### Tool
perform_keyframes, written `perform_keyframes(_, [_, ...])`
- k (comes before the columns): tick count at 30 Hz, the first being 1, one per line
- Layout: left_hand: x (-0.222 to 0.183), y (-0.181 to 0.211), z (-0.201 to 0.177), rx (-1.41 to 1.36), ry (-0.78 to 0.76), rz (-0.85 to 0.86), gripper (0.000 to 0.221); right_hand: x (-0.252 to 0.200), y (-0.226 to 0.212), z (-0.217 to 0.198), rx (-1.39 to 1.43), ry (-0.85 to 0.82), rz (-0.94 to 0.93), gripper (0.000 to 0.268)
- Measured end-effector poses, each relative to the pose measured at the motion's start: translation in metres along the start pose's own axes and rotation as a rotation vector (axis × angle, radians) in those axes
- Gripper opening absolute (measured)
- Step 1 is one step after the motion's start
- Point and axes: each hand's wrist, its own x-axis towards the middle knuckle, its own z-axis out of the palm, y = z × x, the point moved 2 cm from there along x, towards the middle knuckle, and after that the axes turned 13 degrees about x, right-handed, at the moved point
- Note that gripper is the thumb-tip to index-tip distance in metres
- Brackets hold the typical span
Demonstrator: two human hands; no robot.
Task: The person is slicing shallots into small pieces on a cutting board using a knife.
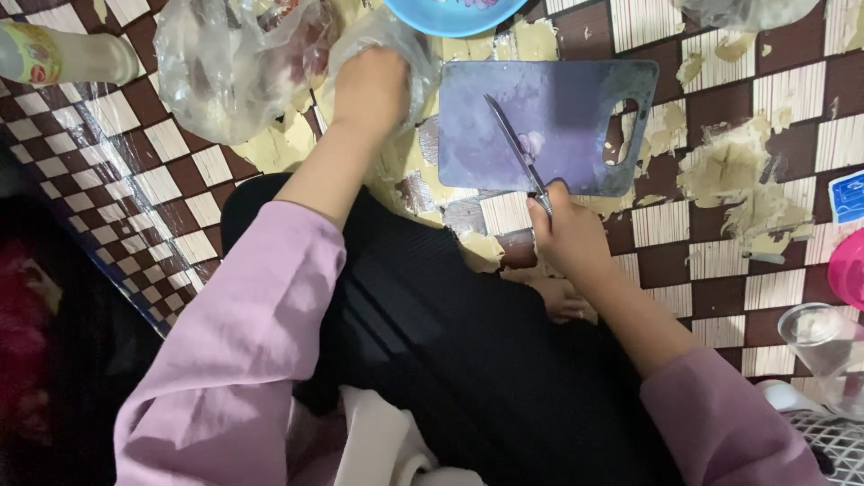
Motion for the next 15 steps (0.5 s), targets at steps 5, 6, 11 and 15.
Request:
perform_keyframes(5, [-0.004,-0.038,-0.035,-0.29,0.161,-0.038,0.024,-0.003,0.003,0.001,0.024,0.07,-0.109,0.023])
perform_keyframes(6, [-0.006,-0.05,-0.04,-0.436,0.204,-0.019,0.028,-0.003,0.002,0.001,0.024,0.095,-0.15,0.023])
perform_keyframes(11, [-0.031,-0.073,-0.097,-0.363,0.171,0.024,0.005,-0.003,0.003,0.002,0.016,0.112,-0.153,0.023])
perform_keyframes(15, [-0.05,-0.073,-0.16,-0.072,0.303,0.107,0.021,-0.003,-0.002,0.0,0.021,0.111,-0.171,0.021])
